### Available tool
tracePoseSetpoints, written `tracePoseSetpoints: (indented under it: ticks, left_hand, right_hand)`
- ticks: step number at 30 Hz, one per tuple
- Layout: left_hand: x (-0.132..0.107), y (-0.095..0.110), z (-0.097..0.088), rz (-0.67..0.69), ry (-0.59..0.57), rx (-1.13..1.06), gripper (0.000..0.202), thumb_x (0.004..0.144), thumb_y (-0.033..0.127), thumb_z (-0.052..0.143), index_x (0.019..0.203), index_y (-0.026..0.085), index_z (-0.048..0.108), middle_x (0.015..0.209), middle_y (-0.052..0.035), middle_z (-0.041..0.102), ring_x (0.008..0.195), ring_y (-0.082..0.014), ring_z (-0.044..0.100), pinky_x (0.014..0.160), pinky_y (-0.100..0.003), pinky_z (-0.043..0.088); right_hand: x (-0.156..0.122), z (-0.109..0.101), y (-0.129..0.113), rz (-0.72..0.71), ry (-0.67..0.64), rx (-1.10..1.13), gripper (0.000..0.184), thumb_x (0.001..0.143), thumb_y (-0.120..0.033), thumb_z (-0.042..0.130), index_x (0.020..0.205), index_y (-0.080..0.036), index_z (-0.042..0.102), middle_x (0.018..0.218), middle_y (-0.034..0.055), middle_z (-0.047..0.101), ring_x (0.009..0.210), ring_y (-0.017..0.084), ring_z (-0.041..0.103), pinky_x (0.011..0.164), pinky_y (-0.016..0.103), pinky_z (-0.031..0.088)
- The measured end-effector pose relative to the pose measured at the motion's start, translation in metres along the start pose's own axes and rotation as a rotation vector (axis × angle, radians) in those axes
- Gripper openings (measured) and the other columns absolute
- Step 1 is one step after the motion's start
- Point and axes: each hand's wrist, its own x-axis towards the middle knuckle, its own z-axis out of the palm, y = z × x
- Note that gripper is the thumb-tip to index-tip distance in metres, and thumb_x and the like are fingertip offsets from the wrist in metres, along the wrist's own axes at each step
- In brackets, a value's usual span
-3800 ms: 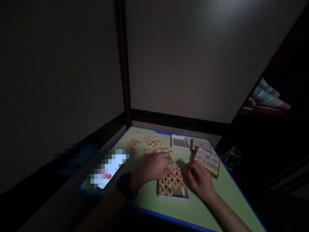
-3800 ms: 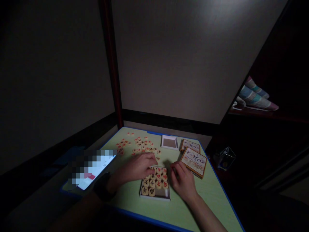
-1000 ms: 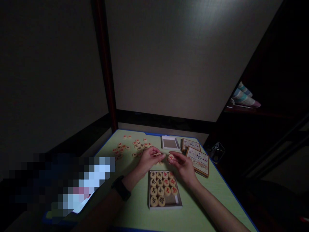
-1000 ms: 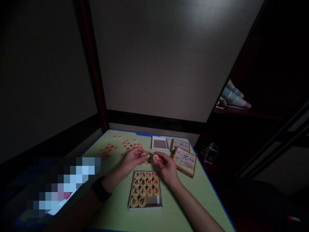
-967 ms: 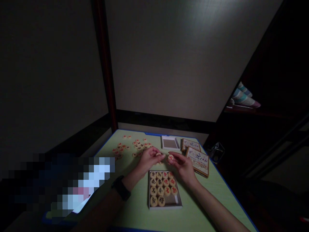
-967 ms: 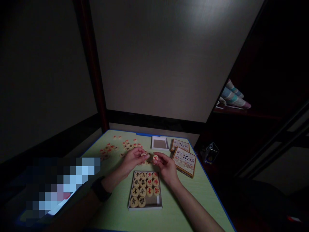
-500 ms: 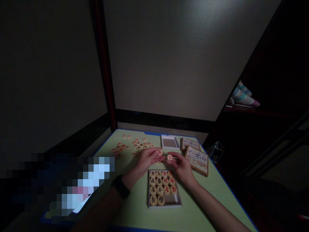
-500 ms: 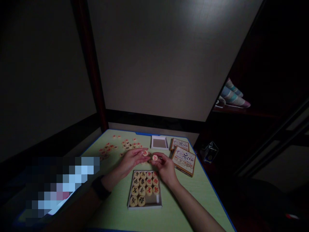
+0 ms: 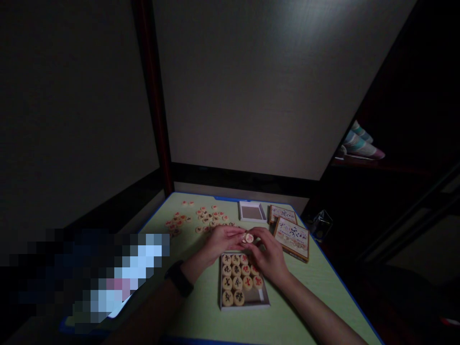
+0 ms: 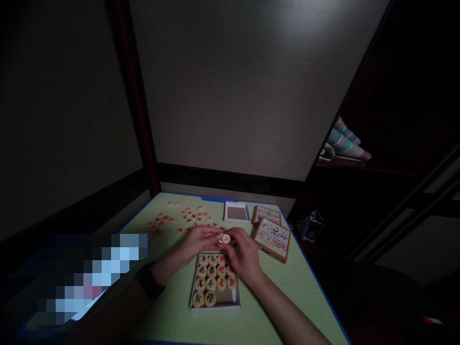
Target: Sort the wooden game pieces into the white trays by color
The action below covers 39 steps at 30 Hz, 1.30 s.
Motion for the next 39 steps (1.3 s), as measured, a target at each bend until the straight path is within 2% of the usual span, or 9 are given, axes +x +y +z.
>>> tracePoseSetpoints:
  ticks: [9, 15, 21, 24, 27, 29, 31, 34, 39]
  left_hand:
    - [-0.002, 0.002, 0.005, -0.048, -0.012, -0.012, 0.058, 0.047, 0.039, 0.096, 0.091, 0.010, 0.072, 0.086, -0.0088, 0.077, 0.077, -0.0200, 0.073, 0.077, -0.034, 0.061]
    - [-0.002, 0.002, 0.004, -0.040, -0.015, 0.043, 0.059, 0.049, 0.043, 0.094, 0.092, 0.009, 0.070, 0.087, -0.0099, 0.076, 0.077, -0.0201, 0.073, 0.079, -0.036, 0.059]
    - [-0.001, 0.000, 0.004, -0.022, -0.032, 0.062, 0.058, 0.049, 0.040, 0.094, 0.094, 0.010, 0.071, 0.085, -0.0075, 0.075, 0.079, -0.0194, 0.071, 0.078, -0.033, 0.057]
    - [-0.002, 0.004, 0.004, -0.023, -0.072, 0.071, 0.062, 0.048, 0.038, 0.095, 0.098, 0.011, 0.070, 0.085, -0.0072, 0.075, 0.078, -0.0184, 0.071, 0.075, -0.030, 0.056]
    - [-0.007, 0.013, 0.005, 0.000, -0.099, 0.086, 0.064, 0.052, 0.038, 0.093, 0.105, 0.011, 0.069, 0.092, -0.0104, 0.075, 0.084, -0.0204, 0.071, 0.076, -0.031, 0.056]
    - [-0.010, 0.019, 0.005, 0.040, -0.073, 0.075, 0.058, 0.062, 0.041, 0.089, 0.106, 0.011, 0.069, 0.096, -0.0125, 0.075, 0.089, -0.0225, 0.072, 0.080, -0.033, 0.056]
    - [-0.014, 0.023, 0.007, 0.064, -0.040, 0.069, 0.051, 0.069, 0.044, 0.084, 0.104, 0.011, 0.069, 0.095, -0.0126, 0.075, 0.089, -0.0229, 0.072, 0.082, -0.034, 0.056]
    - [-0.017, 0.027, 0.009, 0.083, -0.017, 0.114, 0.043, 0.073, 0.042, 0.079, 0.102, 0.012, 0.068, 0.091, -0.0105, 0.074, 0.086, -0.0212, 0.071, 0.078, -0.032, 0.056]
    - [-0.015, 0.026, 0.008, 0.120, -0.038, 0.265, 0.033, 0.073, 0.034, 0.073, 0.098, 0.013, 0.069, 0.088, -0.0079, 0.074, 0.079, -0.0176, 0.068, 0.061, -0.024, 0.049]
  right_hand:
    - [-0.003, 0.000, -0.003, -0.117, -0.020, -0.108, 0.016, 0.093, -0.023, 0.058, 0.109, -0.023, 0.060, 0.099, 0.0082, 0.069, 0.090, 0.021, 0.066, 0.079, 0.034, 0.057]
    - [-0.001, -0.002, -0.007, -0.254, 0.028, -0.215, 0.025, 0.092, -0.018, 0.057, 0.116, -0.021, 0.059, 0.102, 0.0094, 0.069, 0.092, 0.022, 0.064, 0.079, 0.035, 0.056]
    - [0.002, -0.003, -0.011, -0.330, -0.041, -0.251, 0.030, 0.092, -0.012, 0.055, 0.120, -0.019, 0.060, 0.103, 0.0100, 0.070, 0.092, 0.023, 0.061, 0.080, 0.037, 0.054]
    - [0.004, -0.010, -0.013, -0.304, -0.055, -0.247, 0.028, 0.093, -0.015, 0.056, 0.120, -0.018, 0.060, 0.103, 0.0107, 0.070, 0.091, 0.023, 0.061, 0.079, 0.038, 0.053]
    - [0.003, -0.025, -0.024, -0.180, -0.088, -0.170, 0.022, 0.094, -0.021, 0.058, 0.115, -0.019, 0.062, 0.099, 0.0091, 0.071, 0.088, 0.022, 0.062, 0.078, 0.038, 0.052]
    - [-0.004, -0.038, -0.035, -0.049, -0.185, -0.098, 0.015, 0.093, -0.026, 0.062, 0.106, -0.021, 0.066, 0.094, 0.0068, 0.071, 0.086, 0.021, 0.062, 0.076, 0.035, 0.051]
    - [-0.017, -0.049, -0.046, 0.042, -0.337, -0.024, 0.012, 0.090, -0.027, 0.066, 0.101, -0.023, 0.069, 0.093, 0.0053, 0.071, 0.087, 0.021, 0.062, 0.075, 0.033, 0.050]
    - [-0.037, -0.057, -0.057, 0.052, -0.484, 0.023, 0.019, 0.090, -0.025, 0.067, 0.108, -0.024, 0.070, 0.100, 0.0056, 0.071, 0.093, 0.021, 0.060, 0.079, 0.033, 0.049]
    - [-0.050, -0.058, -0.057, 0.008, -0.545, -0.007, 0.023, 0.093, -0.022, 0.061, 0.115, -0.022, 0.066, 0.109, 0.0076, 0.070, 0.101, 0.023, 0.055, 0.087, 0.037, 0.046]
